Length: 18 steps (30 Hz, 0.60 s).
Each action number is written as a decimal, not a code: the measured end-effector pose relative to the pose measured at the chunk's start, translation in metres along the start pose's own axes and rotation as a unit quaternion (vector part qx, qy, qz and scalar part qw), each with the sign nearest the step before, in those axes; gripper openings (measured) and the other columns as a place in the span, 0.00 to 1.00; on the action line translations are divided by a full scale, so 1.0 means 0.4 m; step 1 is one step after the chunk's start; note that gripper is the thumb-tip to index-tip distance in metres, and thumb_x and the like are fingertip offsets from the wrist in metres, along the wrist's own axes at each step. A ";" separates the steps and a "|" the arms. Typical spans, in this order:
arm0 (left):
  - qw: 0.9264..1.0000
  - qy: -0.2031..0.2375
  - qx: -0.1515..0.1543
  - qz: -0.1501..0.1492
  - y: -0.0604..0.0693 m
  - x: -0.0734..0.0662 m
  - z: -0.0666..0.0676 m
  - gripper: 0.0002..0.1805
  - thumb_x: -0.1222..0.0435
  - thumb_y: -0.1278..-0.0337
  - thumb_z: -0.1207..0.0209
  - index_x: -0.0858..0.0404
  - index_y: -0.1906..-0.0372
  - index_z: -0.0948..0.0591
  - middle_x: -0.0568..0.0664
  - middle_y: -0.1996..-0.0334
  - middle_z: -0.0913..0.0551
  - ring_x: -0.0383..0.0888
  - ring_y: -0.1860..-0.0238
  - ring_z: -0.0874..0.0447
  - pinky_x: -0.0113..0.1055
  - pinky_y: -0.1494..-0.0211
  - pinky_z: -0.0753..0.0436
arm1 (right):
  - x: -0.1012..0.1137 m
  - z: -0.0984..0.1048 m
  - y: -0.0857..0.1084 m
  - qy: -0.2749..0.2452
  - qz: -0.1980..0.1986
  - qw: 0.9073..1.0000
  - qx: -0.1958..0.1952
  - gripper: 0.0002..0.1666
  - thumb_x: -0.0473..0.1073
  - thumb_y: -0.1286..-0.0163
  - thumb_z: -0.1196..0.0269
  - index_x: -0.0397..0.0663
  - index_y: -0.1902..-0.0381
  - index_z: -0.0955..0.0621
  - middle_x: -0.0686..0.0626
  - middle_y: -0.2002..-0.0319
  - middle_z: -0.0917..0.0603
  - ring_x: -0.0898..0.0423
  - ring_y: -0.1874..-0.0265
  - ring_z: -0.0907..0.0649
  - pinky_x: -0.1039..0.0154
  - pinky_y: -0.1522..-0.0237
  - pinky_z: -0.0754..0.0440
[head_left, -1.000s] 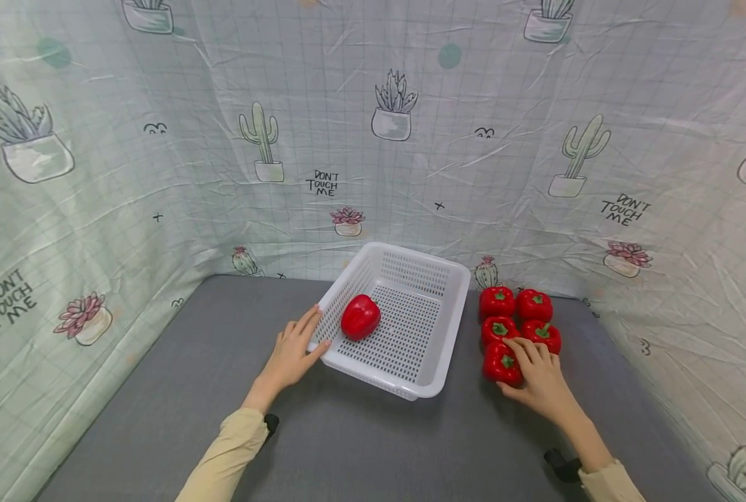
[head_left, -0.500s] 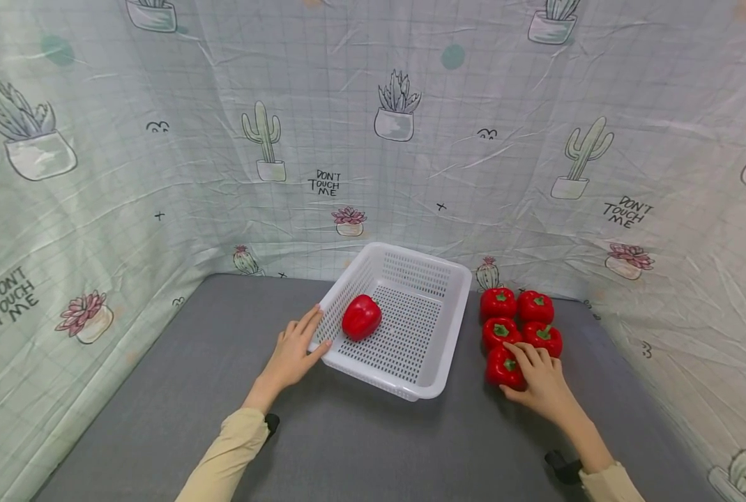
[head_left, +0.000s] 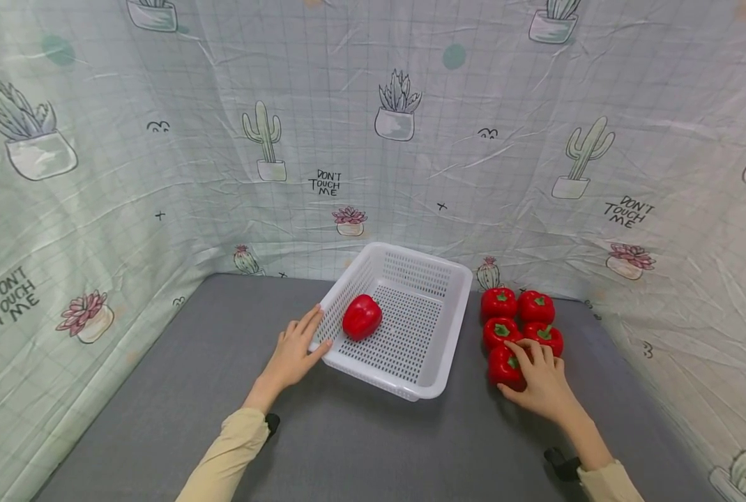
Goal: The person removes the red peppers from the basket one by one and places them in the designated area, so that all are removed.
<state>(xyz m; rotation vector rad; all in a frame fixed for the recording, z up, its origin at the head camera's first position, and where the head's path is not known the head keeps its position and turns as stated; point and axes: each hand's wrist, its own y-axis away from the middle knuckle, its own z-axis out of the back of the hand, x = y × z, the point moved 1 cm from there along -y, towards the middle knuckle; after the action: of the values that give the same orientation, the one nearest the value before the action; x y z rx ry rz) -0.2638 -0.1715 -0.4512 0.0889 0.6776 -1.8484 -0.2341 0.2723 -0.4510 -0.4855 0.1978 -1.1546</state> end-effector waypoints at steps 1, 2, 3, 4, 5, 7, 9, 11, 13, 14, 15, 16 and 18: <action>1.000 -0.001 0.000 0.000 0.000 0.000 0.000 0.34 0.49 0.44 0.49 0.58 0.34 0.40 0.49 0.33 0.41 0.50 0.53 0.34 0.47 0.56 0.34 | 0.000 0.000 -0.001 0.002 -0.004 1.000 0.000 0.45 0.50 0.67 0.26 0.45 0.48 0.30 0.40 0.53 0.32 0.41 0.55 0.34 0.42 0.64 0.35; 1.000 -0.001 0.000 0.001 0.000 0.000 0.000 0.34 0.49 0.44 0.49 0.58 0.34 0.40 0.49 0.33 0.41 0.50 0.53 0.34 0.48 0.56 0.34 | 0.000 -0.001 -0.002 0.002 -0.009 1.000 0.003 0.45 0.51 0.67 0.26 0.44 0.48 0.30 0.39 0.54 0.32 0.41 0.55 0.34 0.41 0.63 0.35; 1.000 -0.002 0.000 0.001 -0.001 0.000 0.000 0.34 0.49 0.44 0.49 0.58 0.34 0.40 0.49 0.33 0.41 0.50 0.52 0.34 0.48 0.55 0.34 | 0.001 0.000 -0.002 0.001 -0.014 1.000 0.006 0.45 0.51 0.66 0.26 0.44 0.48 0.30 0.39 0.54 0.31 0.41 0.55 0.34 0.40 0.63 0.35; 1.000 -0.002 0.000 0.002 -0.001 0.000 0.000 0.34 0.49 0.44 0.49 0.58 0.34 0.40 0.49 0.33 0.41 0.50 0.52 0.34 0.48 0.55 0.34 | 0.001 0.000 -0.003 0.000 -0.018 1.000 0.011 0.45 0.52 0.66 0.26 0.44 0.48 0.30 0.39 0.54 0.31 0.40 0.55 0.34 0.40 0.63 0.35; 1.000 -0.003 0.000 0.003 -0.001 0.000 0.000 0.34 0.49 0.44 0.49 0.58 0.34 0.40 0.49 0.33 0.41 0.50 0.52 0.34 0.48 0.55 0.34 | 0.001 0.000 -0.004 0.000 -0.021 1.000 0.015 0.46 0.52 0.65 0.26 0.44 0.47 0.31 0.39 0.54 0.31 0.40 0.55 0.34 0.40 0.62 0.35; 1.000 -0.004 0.000 0.004 -0.001 -0.001 0.000 0.34 0.49 0.44 0.49 0.58 0.34 0.40 0.49 0.33 0.41 0.50 0.52 0.35 0.48 0.55 0.34 | 0.000 0.002 -0.004 -0.001 -0.024 0.999 0.024 0.46 0.52 0.64 0.26 0.43 0.47 0.31 0.38 0.54 0.31 0.40 0.55 0.34 0.40 0.62 0.35; 1.000 -0.004 0.000 0.005 -0.001 -0.002 0.000 0.34 0.49 0.44 0.49 0.58 0.34 0.40 0.49 0.33 0.41 0.50 0.52 0.35 0.48 0.55 0.34 | 0.000 0.005 -0.003 -0.001 -0.026 0.999 0.033 0.45 0.52 0.63 0.27 0.42 0.46 0.31 0.38 0.53 0.30 0.40 0.55 0.34 0.40 0.61 0.35; 1.000 -0.005 0.000 0.006 0.000 -0.003 0.000 0.34 0.49 0.44 0.49 0.58 0.34 0.39 0.49 0.33 0.41 0.50 0.52 0.35 0.48 0.55 0.34 | 0.000 0.009 -0.002 -0.002 -0.026 0.999 0.041 0.44 0.52 0.62 0.28 0.42 0.46 0.30 0.38 0.54 0.30 0.40 0.55 0.33 0.41 0.61 0.35; 1.000 -0.005 0.000 0.007 -0.001 -0.004 -0.001 0.34 0.49 0.44 0.49 0.58 0.34 0.39 0.50 0.33 0.41 0.50 0.52 0.35 0.48 0.55 0.35 | -0.001 0.013 -0.002 -0.001 -0.026 0.998 0.049 0.43 0.52 0.61 0.29 0.42 0.46 0.30 0.39 0.54 0.29 0.40 0.55 0.33 0.41 0.62 0.35; 1.000 -0.005 0.001 0.008 -0.001 -0.004 -0.001 0.34 0.49 0.44 0.49 0.58 0.34 0.39 0.50 0.33 0.41 0.50 0.52 0.35 0.48 0.55 0.35 | -0.001 0.015 -0.001 -0.001 -0.027 0.998 0.053 0.43 0.52 0.61 0.29 0.42 0.46 0.30 0.39 0.55 0.29 0.40 0.55 0.33 0.41 0.62 0.35; 1.000 -0.005 0.001 0.008 -0.001 -0.004 -0.001 0.34 0.49 0.44 0.49 0.58 0.34 0.39 0.50 0.33 0.41 0.50 0.52 0.35 0.48 0.54 0.35 | -0.001 0.017 0.000 -0.002 -0.027 0.998 0.057 0.43 0.52 0.61 0.29 0.42 0.46 0.30 0.39 0.55 0.29 0.41 0.55 0.33 0.41 0.62 0.35; 1.000 -0.006 0.000 0.009 -0.001 -0.004 -0.001 0.34 0.49 0.45 0.49 0.58 0.34 0.39 0.50 0.33 0.41 0.50 0.52 0.35 0.48 0.54 0.35 | -0.001 0.018 0.000 -0.002 -0.026 0.998 0.060 0.43 0.52 0.61 0.29 0.42 0.46 0.30 0.40 0.55 0.29 0.41 0.55 0.33 0.41 0.62 0.35; 1.000 -0.005 0.000 0.009 -0.001 -0.004 -0.001 0.34 0.50 0.45 0.48 0.58 0.34 0.39 0.50 0.33 0.41 0.50 0.52 0.35 0.48 0.54 0.35 | 0.000 0.019 0.001 -0.002 -0.025 0.997 0.066 0.44 0.52 0.61 0.29 0.43 0.45 0.30 0.40 0.54 0.30 0.41 0.54 0.33 0.41 0.62 0.35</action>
<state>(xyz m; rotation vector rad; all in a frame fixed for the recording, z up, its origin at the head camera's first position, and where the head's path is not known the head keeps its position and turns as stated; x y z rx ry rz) -0.2638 -0.1699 -0.4508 0.0844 0.6677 -1.8309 -0.2308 0.2745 -0.4444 -0.3769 0.1056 -1.2071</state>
